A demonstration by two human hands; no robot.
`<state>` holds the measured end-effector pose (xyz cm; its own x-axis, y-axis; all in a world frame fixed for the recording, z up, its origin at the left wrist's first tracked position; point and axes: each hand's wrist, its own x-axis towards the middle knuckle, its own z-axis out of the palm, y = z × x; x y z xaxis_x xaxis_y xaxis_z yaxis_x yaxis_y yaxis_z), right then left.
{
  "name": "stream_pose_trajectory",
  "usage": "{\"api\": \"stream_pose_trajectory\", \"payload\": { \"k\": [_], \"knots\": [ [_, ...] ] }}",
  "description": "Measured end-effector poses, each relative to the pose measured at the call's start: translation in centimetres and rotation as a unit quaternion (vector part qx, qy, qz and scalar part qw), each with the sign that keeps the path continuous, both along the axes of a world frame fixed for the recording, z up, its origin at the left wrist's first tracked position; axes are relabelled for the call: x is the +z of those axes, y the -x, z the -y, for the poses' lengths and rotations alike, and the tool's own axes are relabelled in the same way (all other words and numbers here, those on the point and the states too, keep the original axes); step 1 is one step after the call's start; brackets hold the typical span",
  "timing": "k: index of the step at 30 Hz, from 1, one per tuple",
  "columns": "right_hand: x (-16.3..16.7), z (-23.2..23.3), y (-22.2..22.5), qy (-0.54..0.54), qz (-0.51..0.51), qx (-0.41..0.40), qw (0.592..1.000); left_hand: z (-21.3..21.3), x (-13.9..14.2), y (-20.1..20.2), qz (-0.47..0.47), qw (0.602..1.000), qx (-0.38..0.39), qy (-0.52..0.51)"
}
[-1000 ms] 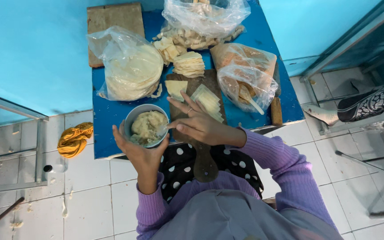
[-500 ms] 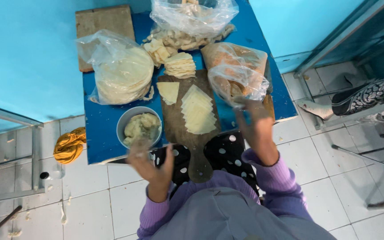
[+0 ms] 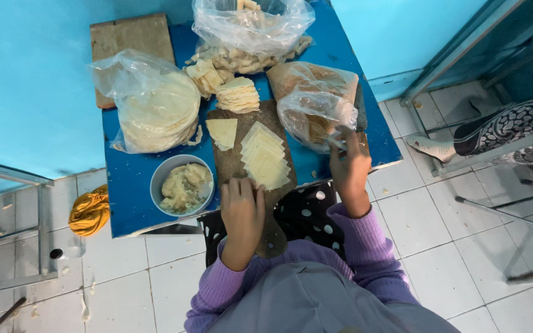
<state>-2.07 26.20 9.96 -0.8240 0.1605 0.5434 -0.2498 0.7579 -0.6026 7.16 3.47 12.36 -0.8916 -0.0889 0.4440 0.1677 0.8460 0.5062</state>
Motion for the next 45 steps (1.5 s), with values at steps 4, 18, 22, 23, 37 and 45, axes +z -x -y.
{"api": "stream_pose_trajectory", "payload": {
  "k": [4,18,22,23,37,45],
  "knots": [
    [0.2,0.2,0.1,0.04,-0.089,0.036,0.995,-0.4,-0.4,0.6,-0.017,1.0,-0.013,-0.015],
    [-0.6,-0.1,-0.4,0.036,-0.132,0.029,0.99,1.0,0.5,-0.2,0.01,0.987,-0.041,-0.152],
    [-0.6,0.2,-0.2,0.059,-0.144,0.012,0.988,1.1,0.6,-0.3,0.018,0.991,-0.034,-0.126],
    [-0.6,0.3,-0.2,0.068,-0.13,0.004,0.989,1.0,0.5,-0.4,0.021,0.993,-0.032,-0.115],
    [-1.5,-1.2,0.0,0.331,-0.082,0.047,0.939,0.8,-0.6,-1.1,0.008,0.98,-0.026,-0.197],
    [-1.1,-1.9,-3.3,0.374,-0.047,0.074,0.923,1.3,-0.5,-1.7,0.029,0.98,-0.023,-0.197]
  ]
}}
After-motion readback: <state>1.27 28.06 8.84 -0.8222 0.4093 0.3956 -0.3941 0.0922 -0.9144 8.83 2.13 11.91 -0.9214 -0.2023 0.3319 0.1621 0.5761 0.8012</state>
